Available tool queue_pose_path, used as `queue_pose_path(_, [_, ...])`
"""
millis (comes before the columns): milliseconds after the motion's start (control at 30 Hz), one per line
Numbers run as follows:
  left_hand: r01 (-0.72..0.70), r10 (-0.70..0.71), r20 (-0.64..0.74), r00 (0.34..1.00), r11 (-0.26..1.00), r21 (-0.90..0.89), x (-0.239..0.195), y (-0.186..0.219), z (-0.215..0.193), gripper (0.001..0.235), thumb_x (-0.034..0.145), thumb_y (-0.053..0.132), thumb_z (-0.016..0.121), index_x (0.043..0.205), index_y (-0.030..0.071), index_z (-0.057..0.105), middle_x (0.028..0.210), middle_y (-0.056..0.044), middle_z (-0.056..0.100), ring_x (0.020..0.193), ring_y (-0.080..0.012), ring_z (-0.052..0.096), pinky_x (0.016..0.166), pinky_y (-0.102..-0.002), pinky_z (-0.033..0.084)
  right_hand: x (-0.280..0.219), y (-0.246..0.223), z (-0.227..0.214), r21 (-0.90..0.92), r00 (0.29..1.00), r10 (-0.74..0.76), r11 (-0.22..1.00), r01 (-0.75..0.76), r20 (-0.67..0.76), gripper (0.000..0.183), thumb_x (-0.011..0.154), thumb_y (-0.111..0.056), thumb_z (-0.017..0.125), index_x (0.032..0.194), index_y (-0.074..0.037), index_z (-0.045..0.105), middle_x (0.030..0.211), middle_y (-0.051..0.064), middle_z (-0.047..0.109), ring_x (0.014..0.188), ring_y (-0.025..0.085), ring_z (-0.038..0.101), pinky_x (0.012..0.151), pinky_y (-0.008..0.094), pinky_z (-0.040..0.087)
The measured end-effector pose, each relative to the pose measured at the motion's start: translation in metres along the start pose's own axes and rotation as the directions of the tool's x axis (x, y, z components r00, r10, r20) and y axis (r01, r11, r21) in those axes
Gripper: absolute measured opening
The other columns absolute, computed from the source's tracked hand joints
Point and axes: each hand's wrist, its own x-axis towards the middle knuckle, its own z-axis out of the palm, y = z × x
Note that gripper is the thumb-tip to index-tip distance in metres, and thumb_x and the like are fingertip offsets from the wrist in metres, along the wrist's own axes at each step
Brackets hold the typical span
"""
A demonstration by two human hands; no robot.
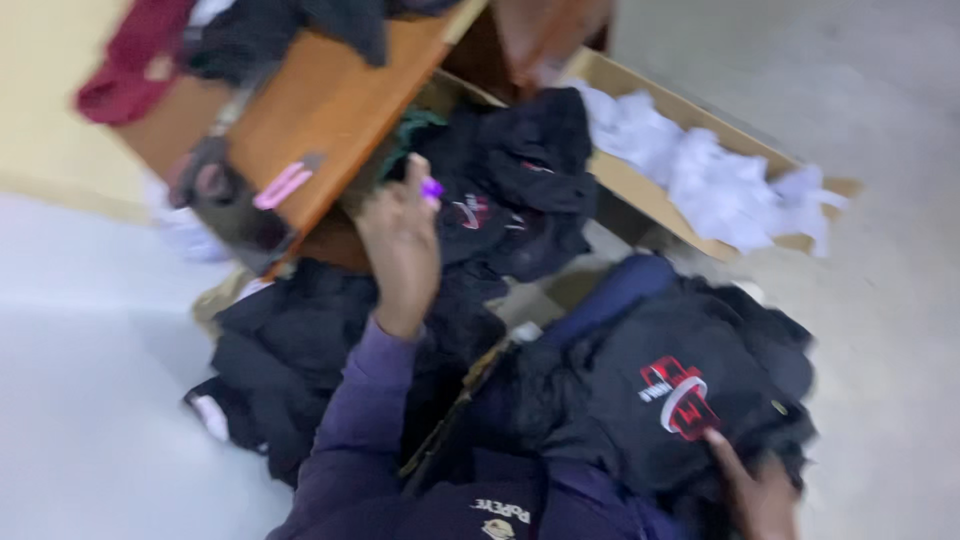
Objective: The person uses small scissors to cut a red logo patch off a black jacket. They hold the jacket on their lap and carefully snip around the edges of the design.
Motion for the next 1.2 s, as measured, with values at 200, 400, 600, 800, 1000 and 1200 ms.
queue_pose_path(200, [0.21, -0.175, -0.137, 0.975, 0.928, 0.309, 0.06, -0.15, -0.005, 0.025, 0.091, 0.024, 0.065, 0.113, 0.018, 0.075, 0.093, -0.012, 0.068, 0.085, -0.0396, 0.061, 0.061, -0.056, 0.041, 0.016, 0.004, -0.039, -0.45, 0.994, 0.022, 0.89, -0.067, -0.104, 0.083, 0.097, -0.083, 0.05, 0.124, -0.011, 0.081, 0.119, 0.03, 0.084, 0.12, 0.05, 0.073, 0.096, 0.051, 0.055])
queue_pose_path(400, [0.28, -0.29, 0.009, 0.957, 0.93, 0.237, 0.026, -0.158, 0.004, 0.063, 0.116, 0.041, 0.057, 0.154, -0.009, 0.054, 0.157, -0.03, 0.054, 0.146, -0.0468, 0.042, 0.11, -0.078, 0.014, -0.003, -0.006, -0.048, -0.325, 0.943, -0.192, 0.941, 0.097, -0.273, 0.055, 0.11, -0.066, 0.055, 0.118, -0.016, 0.078, 0.104, 0.016, 0.083, 0.11, 0.043, 0.075, 0.092, 0.051, 0.053])
queue_pose_path(600, [0.009, 0.0, -0.041, 0.999, 0.975, 0.223, -0.018, -0.128, 0.012, 0.027, 0.104, 0.001, 0.073, 0.13, -0.004, 0.069, 0.132, -0.023, 0.075, 0.127, -0.0399, 0.068, 0.12, -0.058, 0.036, -0.035, -0.044, -0.024, -0.052, 0.863, -0.361, 0.929, 0.367, -0.352, 0.029, 0.118, -0.035, 0.063, 0.115, -0.008, 0.074, 0.094, 0.01, 0.079, 0.091, 0.021, 0.076, 0.086, 0.036, 0.051])
queue_pose_path(800, [0.024, 0.079, 0.151, 0.985, 0.816, -0.578, -0.077, -0.033, 0.104, 0.032, 0.115, 0.018, 0.046, 0.125, 0.011, 0.076, 0.143, -0.016, 0.064, 0.129, -0.033, 0.061, 0.114, -0.043, 0.043, -0.035, -0.065, 0.004, 0.174, 0.851, -0.452, 0.846, 0.504, -0.269, 0.02, 0.109, -0.024, 0.066, 0.102, -0.007, 0.075, 0.08, 0.007, 0.075, 0.071, 0.014, 0.07, 0.07, 0.027, 0.053])
queue_pose_path(1000, [0.277, -0.056, 0.838, 0.542, 0.954, -0.115, -0.096, 0.025, 0.21, 0.05, 0.081, 0.042, 0.087, 0.123, 0.019, 0.071, 0.114, -0.016, 0.078, 0.104, -0.0444, 0.073, 0.083, -0.06, 0.056, -0.049, -0.08, 0.036, 0.122, 0.768, -0.639, 0.766, 0.631, 0.035, 0.021, 0.098, -0.028, 0.069, 0.093, -0.012, 0.081, 0.074, -0.003, 0.075, 0.07, 0.006, 0.067, 0.068, 0.026, 0.051])
queue_pose_path(1200, [-0.017, 0.042, 0.289, 0.957, 0.996, -0.088, -0.09, -0.003, 0.219, 0.025, 0.102, 0.029, 0.065, 0.086, 0.009, 0.061, 0.074, -0.016, 0.069, 0.06, -0.0385, 0.069, 0.053, -0.051, 0.052, -0.036, -0.061, 0.028, 0.323, 0.87, -0.493, 0.828, 0.459, 0.028, 0.024, 0.104, -0.023, 0.063, 0.09, -0.009, 0.076, 0.075, 0.001, 0.072, 0.066, 0.01, 0.069, 0.064, 0.024, 0.056])
